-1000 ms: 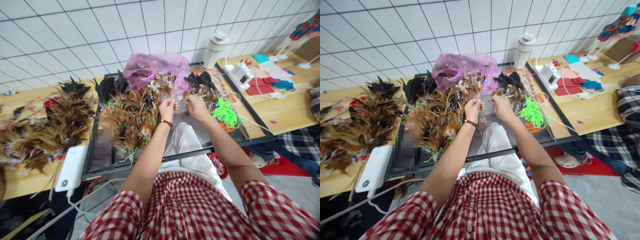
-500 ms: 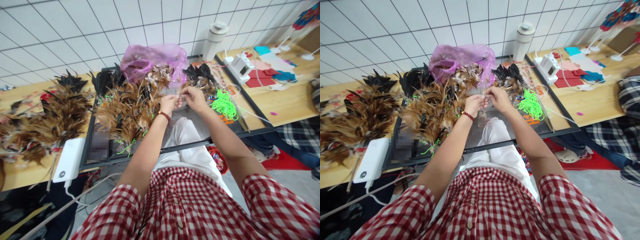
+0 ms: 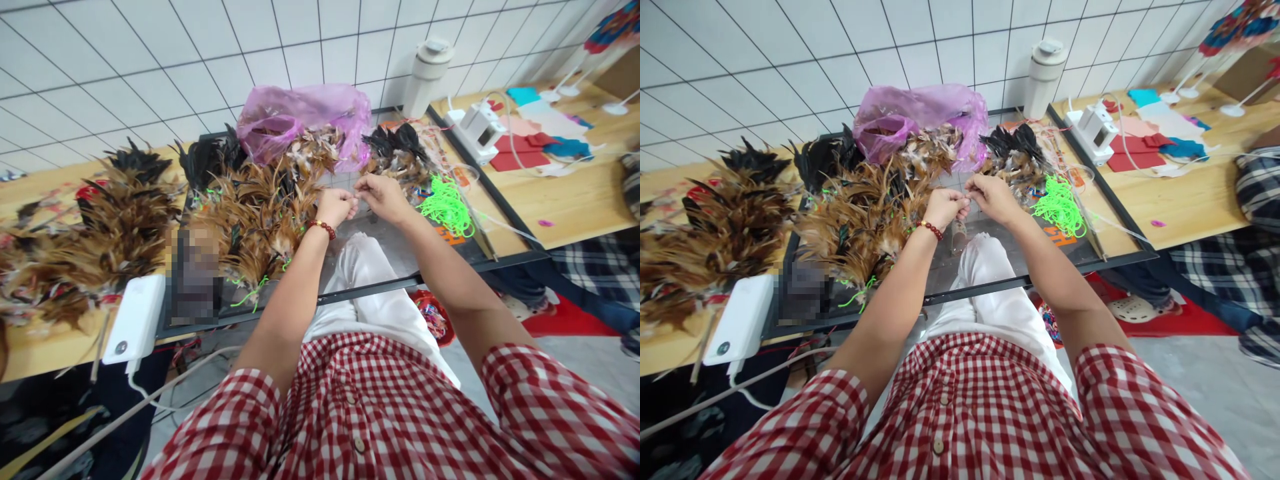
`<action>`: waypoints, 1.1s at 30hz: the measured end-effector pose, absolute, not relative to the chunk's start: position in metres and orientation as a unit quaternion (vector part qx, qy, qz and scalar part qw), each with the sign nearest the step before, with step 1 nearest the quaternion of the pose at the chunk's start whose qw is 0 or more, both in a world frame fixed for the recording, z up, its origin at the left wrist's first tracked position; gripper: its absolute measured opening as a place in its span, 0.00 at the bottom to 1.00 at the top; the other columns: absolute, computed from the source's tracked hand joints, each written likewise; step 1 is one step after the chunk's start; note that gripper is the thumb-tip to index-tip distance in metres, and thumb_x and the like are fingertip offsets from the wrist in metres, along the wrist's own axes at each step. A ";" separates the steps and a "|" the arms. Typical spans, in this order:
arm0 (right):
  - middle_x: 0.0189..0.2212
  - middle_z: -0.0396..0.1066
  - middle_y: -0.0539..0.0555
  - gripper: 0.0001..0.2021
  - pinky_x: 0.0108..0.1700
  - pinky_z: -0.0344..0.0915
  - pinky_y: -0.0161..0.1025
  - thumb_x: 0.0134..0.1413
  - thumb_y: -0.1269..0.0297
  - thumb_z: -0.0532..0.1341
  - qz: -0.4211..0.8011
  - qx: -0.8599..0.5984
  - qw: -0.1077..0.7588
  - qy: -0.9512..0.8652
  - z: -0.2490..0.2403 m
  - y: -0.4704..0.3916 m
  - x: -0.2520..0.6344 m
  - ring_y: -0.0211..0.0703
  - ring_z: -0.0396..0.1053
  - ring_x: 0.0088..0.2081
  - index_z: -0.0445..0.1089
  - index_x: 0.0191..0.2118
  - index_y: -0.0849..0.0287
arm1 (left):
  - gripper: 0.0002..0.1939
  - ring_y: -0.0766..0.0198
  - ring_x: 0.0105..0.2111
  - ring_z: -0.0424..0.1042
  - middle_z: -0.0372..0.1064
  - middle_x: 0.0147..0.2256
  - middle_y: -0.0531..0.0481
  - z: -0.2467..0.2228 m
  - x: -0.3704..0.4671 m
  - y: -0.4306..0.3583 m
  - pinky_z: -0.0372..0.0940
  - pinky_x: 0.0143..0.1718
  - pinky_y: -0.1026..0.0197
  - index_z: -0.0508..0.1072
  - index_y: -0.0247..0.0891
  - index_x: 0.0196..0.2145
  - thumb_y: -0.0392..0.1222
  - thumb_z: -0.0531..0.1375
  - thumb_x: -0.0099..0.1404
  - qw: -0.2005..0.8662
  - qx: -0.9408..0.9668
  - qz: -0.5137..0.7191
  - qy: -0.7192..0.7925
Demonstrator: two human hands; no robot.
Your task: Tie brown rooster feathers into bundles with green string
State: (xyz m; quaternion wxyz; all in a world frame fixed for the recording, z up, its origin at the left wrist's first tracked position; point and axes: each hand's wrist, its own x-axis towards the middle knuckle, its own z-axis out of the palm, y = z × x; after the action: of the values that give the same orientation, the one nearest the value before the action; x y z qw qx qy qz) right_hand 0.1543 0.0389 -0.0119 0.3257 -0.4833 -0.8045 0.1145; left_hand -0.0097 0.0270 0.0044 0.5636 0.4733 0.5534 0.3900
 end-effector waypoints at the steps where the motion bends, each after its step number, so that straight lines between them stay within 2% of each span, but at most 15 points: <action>1: 0.42 0.79 0.60 0.14 0.50 0.67 0.45 0.59 0.67 0.57 0.089 -0.493 0.327 -0.801 -0.010 0.040 0.160 0.51 0.74 0.44 0.77 0.46 0.60 | 0.16 0.74 0.16 0.64 0.67 0.16 0.55 0.004 -0.009 0.027 0.60 0.21 0.70 0.71 0.34 0.21 0.24 0.61 0.65 0.558 0.468 0.401 0.555; 3: 0.46 0.78 0.61 0.16 0.52 0.66 0.48 0.60 0.69 0.56 0.035 -0.519 0.335 -0.786 -0.005 0.042 0.174 0.53 0.74 0.47 0.77 0.49 0.60 | 0.16 0.75 0.16 0.64 0.67 0.17 0.56 0.004 -0.009 0.028 0.59 0.21 0.71 0.70 0.35 0.23 0.27 0.59 0.69 0.562 0.441 0.433 0.551; 5: 0.46 0.77 0.61 0.17 0.52 0.66 0.48 0.59 0.70 0.56 0.020 -0.529 0.321 -0.785 -0.001 0.043 0.188 0.53 0.73 0.48 0.79 0.48 0.59 | 0.15 0.75 0.16 0.65 0.68 0.19 0.57 0.005 -0.010 0.030 0.59 0.22 0.72 0.68 0.35 0.25 0.29 0.57 0.72 0.575 0.404 0.458 0.544; 8: 0.40 0.77 0.59 0.14 0.52 0.67 0.47 0.57 0.70 0.58 0.065 -0.490 0.269 -0.827 -0.001 0.044 0.200 0.52 0.73 0.45 0.82 0.41 0.58 | 0.13 0.76 0.16 0.65 0.69 0.20 0.57 0.006 -0.011 0.032 0.59 0.22 0.72 0.67 0.36 0.28 0.31 0.58 0.73 0.588 0.367 0.478 0.540; 11: 0.39 0.76 0.59 0.16 0.52 0.67 0.47 0.50 0.69 0.63 0.116 -0.450 0.201 -0.862 -0.007 0.045 0.198 0.51 0.71 0.44 0.83 0.44 0.58 | 0.13 0.75 0.17 0.65 0.69 0.20 0.58 0.008 -0.012 0.033 0.60 0.23 0.72 0.66 0.36 0.29 0.31 0.57 0.73 0.594 0.352 0.487 0.535; 13: 0.37 0.75 0.59 0.15 0.51 0.66 0.47 0.46 0.68 0.65 0.139 -0.445 0.166 -0.869 -0.009 0.046 0.195 0.52 0.70 0.44 0.84 0.42 0.58 | 0.12 0.75 0.17 0.65 0.68 0.19 0.58 0.008 -0.011 0.032 0.60 0.23 0.71 0.66 0.36 0.29 0.31 0.57 0.73 0.598 0.348 0.487 0.532; 17: 0.34 0.76 0.57 0.08 0.49 0.66 0.46 0.50 0.62 0.65 0.211 -0.438 0.247 -0.838 0.002 0.041 0.200 0.49 0.71 0.41 0.82 0.31 0.58 | 0.12 0.74 0.18 0.65 0.69 0.20 0.57 0.008 -0.011 0.032 0.61 0.24 0.70 0.67 0.36 0.29 0.31 0.57 0.73 0.600 0.348 0.489 0.529; 21: 0.30 0.77 0.53 0.14 0.40 0.66 0.42 0.47 0.51 0.70 0.324 -0.463 0.225 -0.794 0.016 0.034 0.210 0.44 0.70 0.33 0.82 0.32 0.58 | 0.11 0.75 0.18 0.65 0.70 0.21 0.57 0.008 -0.011 0.032 0.61 0.26 0.70 0.67 0.37 0.30 0.31 0.57 0.73 0.600 0.347 0.491 0.528; 25: 0.29 0.77 0.54 0.11 0.39 0.63 0.43 0.53 0.60 0.64 0.178 -0.587 0.306 -0.728 0.000 0.041 0.195 0.44 0.69 0.31 0.82 0.35 0.61 | 0.12 0.74 0.18 0.65 0.69 0.20 0.57 0.008 -0.009 0.031 0.61 0.25 0.70 0.67 0.36 0.30 0.31 0.57 0.73 0.601 0.344 0.494 0.526; 30: 0.37 0.79 0.61 0.10 0.45 0.66 0.48 0.53 0.60 0.66 0.041 -0.622 0.247 -0.742 -0.028 0.048 0.168 0.55 0.72 0.42 0.81 0.36 0.59 | 0.13 0.75 0.17 0.65 0.67 0.19 0.58 0.009 -0.008 0.029 0.61 0.24 0.70 0.67 0.37 0.29 0.30 0.57 0.73 0.603 0.347 0.495 0.522; 33: 0.37 0.79 0.61 0.09 0.46 0.65 0.48 0.55 0.62 0.63 0.028 -0.608 0.261 -0.750 -0.026 0.047 0.169 0.55 0.72 0.43 0.80 0.34 0.58 | 0.13 0.75 0.18 0.65 0.68 0.19 0.58 0.009 -0.008 0.029 0.61 0.25 0.70 0.66 0.37 0.29 0.30 0.57 0.73 0.602 0.343 0.496 0.523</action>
State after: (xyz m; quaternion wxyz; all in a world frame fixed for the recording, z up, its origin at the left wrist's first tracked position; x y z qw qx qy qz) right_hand 0.1688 0.0474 -0.0260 0.2606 -0.6077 -0.7497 0.0278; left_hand -0.0084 0.0289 0.0090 0.6018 0.3429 0.5234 0.4963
